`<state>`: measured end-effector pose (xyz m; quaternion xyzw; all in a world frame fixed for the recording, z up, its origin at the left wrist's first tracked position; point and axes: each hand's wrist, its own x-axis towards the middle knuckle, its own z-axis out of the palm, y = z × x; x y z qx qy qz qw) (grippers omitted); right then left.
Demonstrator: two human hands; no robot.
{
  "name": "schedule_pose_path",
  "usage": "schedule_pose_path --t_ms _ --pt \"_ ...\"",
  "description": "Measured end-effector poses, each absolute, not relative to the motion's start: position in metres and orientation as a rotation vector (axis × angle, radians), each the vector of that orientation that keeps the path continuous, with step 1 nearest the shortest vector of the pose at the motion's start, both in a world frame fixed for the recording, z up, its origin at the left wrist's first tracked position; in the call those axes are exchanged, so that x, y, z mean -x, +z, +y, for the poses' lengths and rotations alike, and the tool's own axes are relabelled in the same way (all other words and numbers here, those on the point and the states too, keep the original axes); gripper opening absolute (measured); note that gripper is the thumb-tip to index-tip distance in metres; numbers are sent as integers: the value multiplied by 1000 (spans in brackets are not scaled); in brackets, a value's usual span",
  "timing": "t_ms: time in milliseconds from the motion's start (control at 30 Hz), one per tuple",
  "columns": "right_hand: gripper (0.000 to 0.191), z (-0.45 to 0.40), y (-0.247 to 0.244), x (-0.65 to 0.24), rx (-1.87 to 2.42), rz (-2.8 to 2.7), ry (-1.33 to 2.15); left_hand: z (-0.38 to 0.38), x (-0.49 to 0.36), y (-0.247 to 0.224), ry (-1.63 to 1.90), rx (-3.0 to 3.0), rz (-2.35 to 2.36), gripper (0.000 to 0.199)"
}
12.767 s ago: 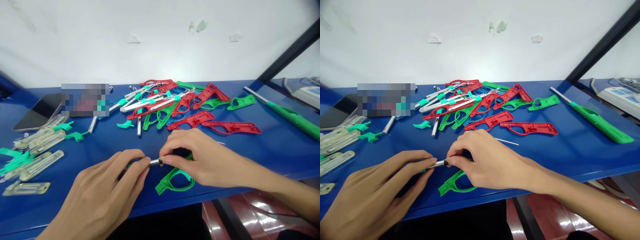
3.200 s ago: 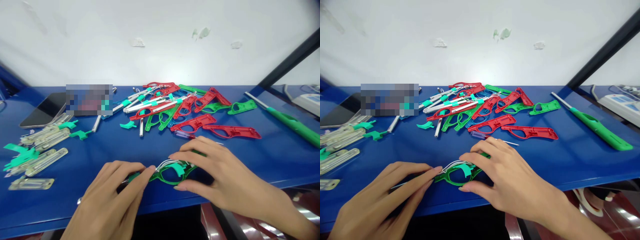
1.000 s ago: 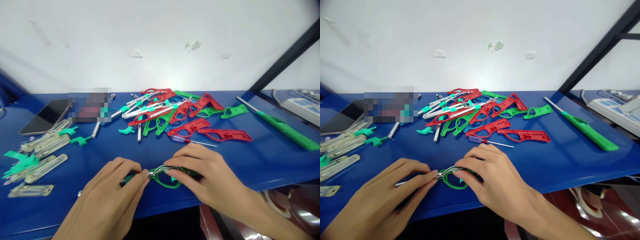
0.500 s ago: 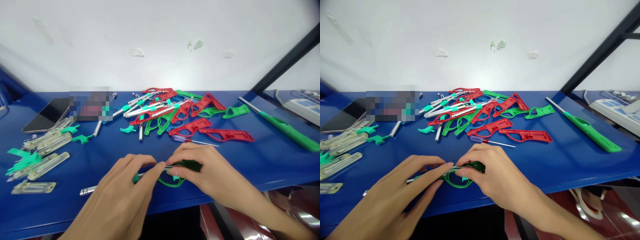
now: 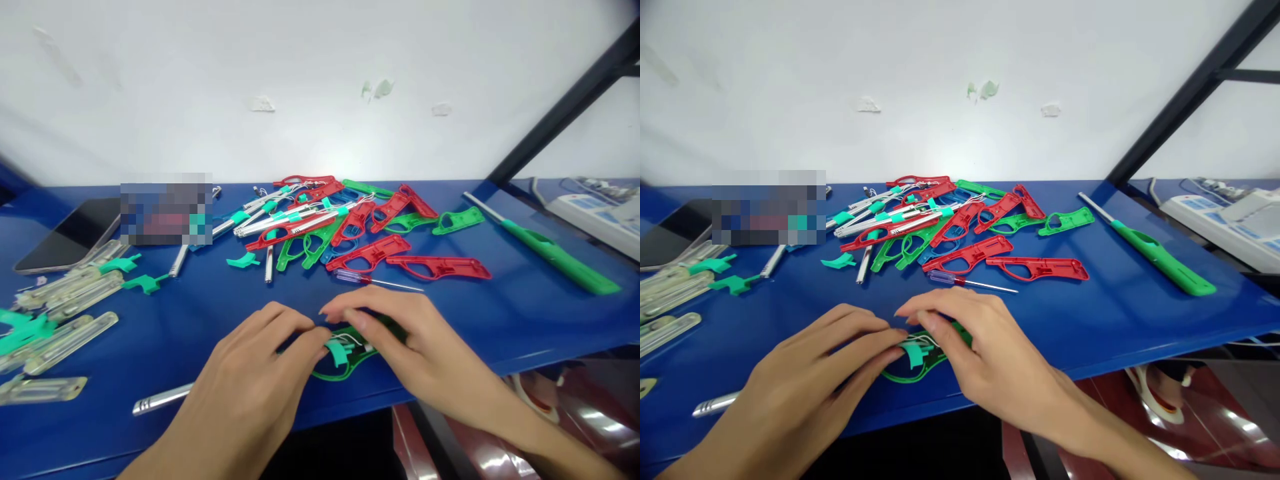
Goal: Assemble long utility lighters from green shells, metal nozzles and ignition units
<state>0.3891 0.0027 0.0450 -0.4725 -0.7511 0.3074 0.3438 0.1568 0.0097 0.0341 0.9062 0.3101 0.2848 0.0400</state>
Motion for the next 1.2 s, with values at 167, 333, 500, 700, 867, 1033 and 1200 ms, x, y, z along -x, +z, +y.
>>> schedule_pose_path --t_ms 167,333,500,700,867,1033,1200 --pt "23 -9 52 -410 1294 -2022 719 9 -156 33 838 -2811 920 31" --pt "26 -15 48 -427 1330 -2260 720 5 -160 36 838 -2863 921 32" --pt "18 -11 39 -427 1297 -2133 825 6 -162 36 816 -2896 901 34" --pt "16 -10 37 -426 1292 -2078 878 6 -161 40 667 -2926 894 40" --pt "16 -11 38 -425 1314 -2055 893 10 -165 52 616 -3071 807 31" --pt "16 -11 38 -424 1323 -2045 875 17 -170 56 651 -3191 707 41" --pt "14 -11 39 -424 1318 -2038 886 20 -171 56 710 -3181 678 46"
